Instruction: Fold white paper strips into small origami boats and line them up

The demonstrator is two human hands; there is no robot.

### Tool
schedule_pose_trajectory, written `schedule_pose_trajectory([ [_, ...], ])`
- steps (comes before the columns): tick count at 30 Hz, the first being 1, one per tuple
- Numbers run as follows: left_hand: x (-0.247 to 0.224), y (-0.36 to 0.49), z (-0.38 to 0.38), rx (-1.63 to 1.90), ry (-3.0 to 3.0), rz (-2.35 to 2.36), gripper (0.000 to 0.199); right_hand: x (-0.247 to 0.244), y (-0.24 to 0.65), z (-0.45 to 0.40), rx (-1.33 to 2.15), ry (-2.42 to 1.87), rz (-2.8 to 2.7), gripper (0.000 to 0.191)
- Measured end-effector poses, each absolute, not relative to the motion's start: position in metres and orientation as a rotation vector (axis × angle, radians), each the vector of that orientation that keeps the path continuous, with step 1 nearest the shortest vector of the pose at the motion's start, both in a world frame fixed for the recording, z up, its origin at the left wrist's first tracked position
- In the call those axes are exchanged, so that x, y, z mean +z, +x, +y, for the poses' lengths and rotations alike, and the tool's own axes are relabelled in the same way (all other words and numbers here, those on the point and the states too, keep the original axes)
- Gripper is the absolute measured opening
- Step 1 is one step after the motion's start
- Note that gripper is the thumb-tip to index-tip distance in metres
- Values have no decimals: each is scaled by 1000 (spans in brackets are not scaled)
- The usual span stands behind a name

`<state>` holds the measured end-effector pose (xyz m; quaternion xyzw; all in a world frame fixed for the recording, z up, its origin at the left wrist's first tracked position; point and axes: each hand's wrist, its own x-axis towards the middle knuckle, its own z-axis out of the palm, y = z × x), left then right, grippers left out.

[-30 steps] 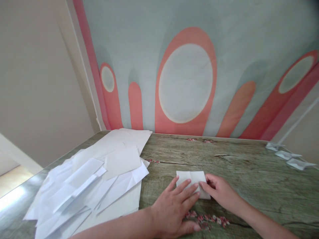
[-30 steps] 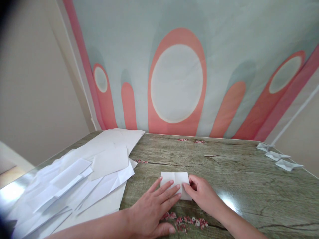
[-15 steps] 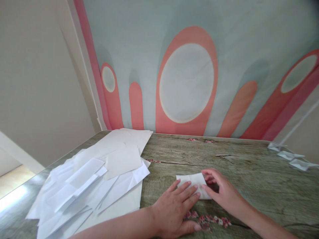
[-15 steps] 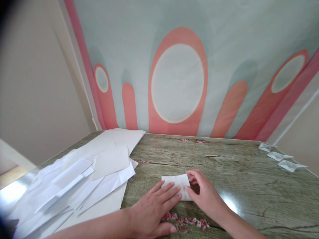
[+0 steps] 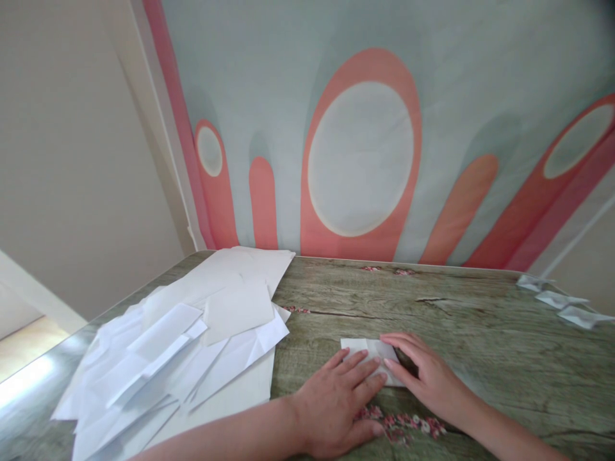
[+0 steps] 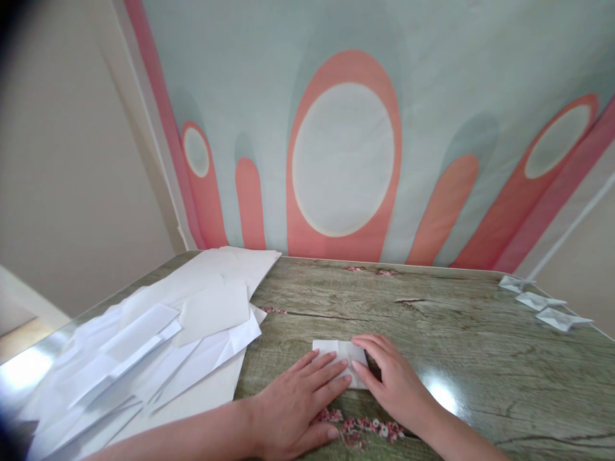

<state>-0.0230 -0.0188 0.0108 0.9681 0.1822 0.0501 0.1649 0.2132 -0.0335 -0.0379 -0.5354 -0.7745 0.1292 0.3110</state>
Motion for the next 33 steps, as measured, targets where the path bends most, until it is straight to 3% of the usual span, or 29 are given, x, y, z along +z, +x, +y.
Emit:
schedule_pose_trajectory([
  [13,2,-19,-16,284,2805,672,42,-26,208,-46,212,-1380,-2318,42],
  [33,-1,-20,-7,357,2771,622,40,-37,195,-51,-411,-1211,-2394,30],
])
